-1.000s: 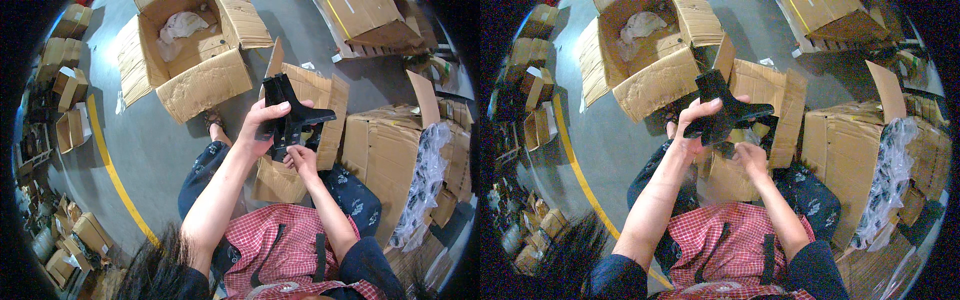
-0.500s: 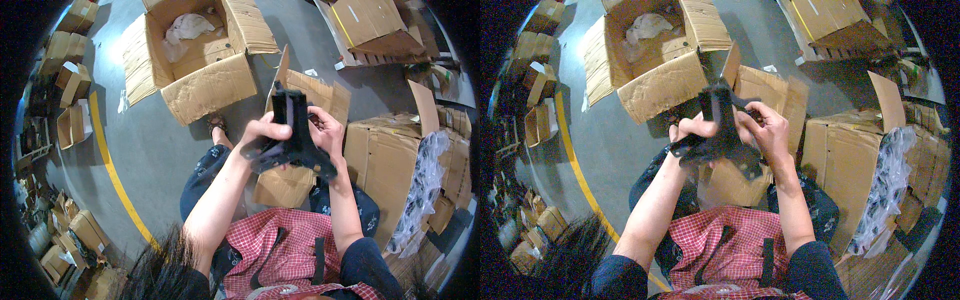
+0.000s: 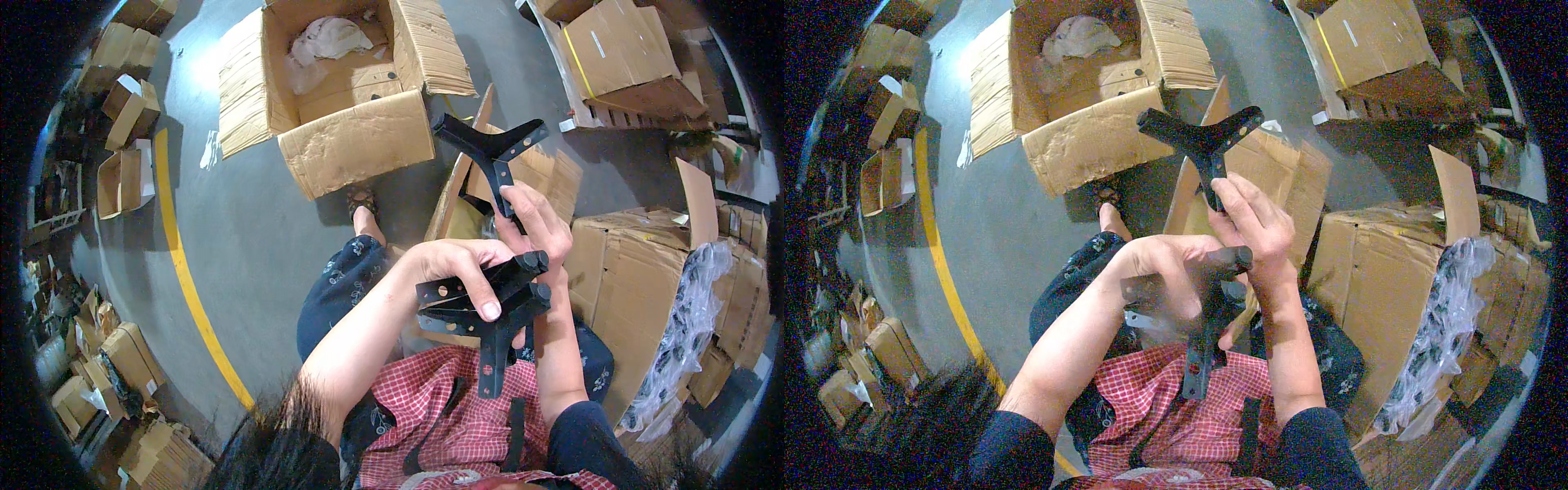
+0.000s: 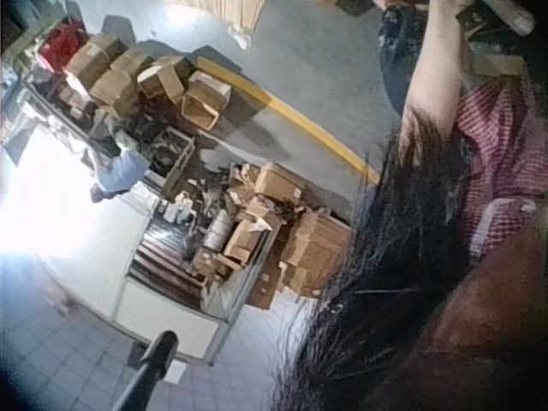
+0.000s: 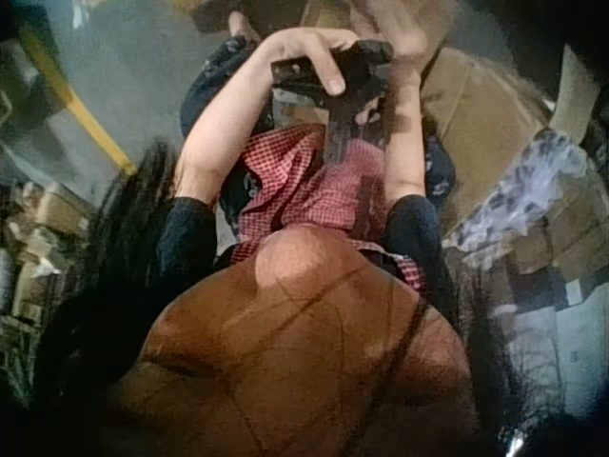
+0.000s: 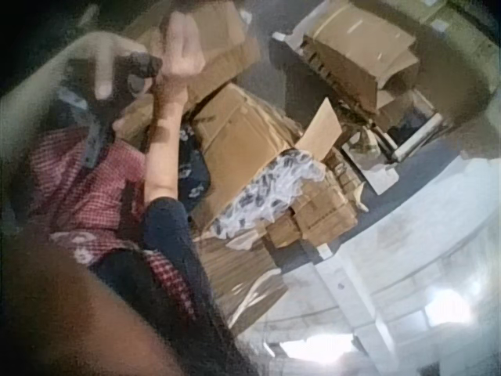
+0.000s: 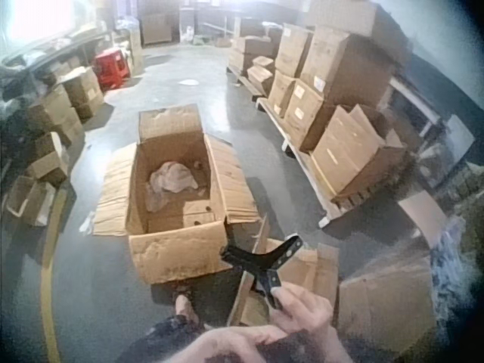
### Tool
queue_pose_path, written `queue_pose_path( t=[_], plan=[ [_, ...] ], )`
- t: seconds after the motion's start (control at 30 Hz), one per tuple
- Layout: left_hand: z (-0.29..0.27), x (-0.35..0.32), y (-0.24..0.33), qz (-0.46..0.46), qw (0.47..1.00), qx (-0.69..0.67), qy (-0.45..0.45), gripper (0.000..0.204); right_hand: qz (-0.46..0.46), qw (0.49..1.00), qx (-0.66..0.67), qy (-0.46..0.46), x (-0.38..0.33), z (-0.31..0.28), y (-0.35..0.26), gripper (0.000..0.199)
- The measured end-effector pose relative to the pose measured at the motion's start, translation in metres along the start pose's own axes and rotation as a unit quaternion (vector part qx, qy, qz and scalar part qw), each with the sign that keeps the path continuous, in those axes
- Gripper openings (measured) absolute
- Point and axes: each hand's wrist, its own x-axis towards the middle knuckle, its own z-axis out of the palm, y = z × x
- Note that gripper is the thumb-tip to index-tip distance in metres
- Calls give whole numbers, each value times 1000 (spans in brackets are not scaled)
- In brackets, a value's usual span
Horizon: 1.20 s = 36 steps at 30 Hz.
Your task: The person removes black plastic components from a cardboard box, peels stickers from a sheet and applies them to the parts, and then places the finished items into plastic bags.
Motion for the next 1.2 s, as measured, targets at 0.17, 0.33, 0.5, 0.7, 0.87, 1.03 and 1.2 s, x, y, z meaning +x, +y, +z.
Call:
queue_pose_path(
  t=[0.17, 0.33, 0.5, 0.7, 0.87, 1.03, 1.2],
  plan=[
    [-2, -2, -1, 1, 1000, 4, 6, 70, -15, 1000, -18, -8, 2, 14, 3, 36],
    [-4, -1, -5, 14, 999, -17, -24, 63, 20, 998, 8, -61, 19, 51, 17, 30],
    [-8, 2, -4, 20, 1000, -21, -5, 62, 74, 990, 90, -75, 62, 105, 39, 39],
    [-25, 4, -12, 65, 995, 35, 68, 61, 91, 979, 168, -66, 53, 106, 42, 45],
    [-38, 14, -14, 65, 988, 80, 114, 60, 48, 991, 25, -122, -71, 64, 81, 10],
    [-39, 20, -15, 65, 979, 84, 173, 50, 456, 798, 389, -65, -132, 25, 73, 36],
    [-42, 34, -20, 89, 959, 72, 260, 42, 508, 821, 234, -113, -189, 50, 103, 37]
  ],
)
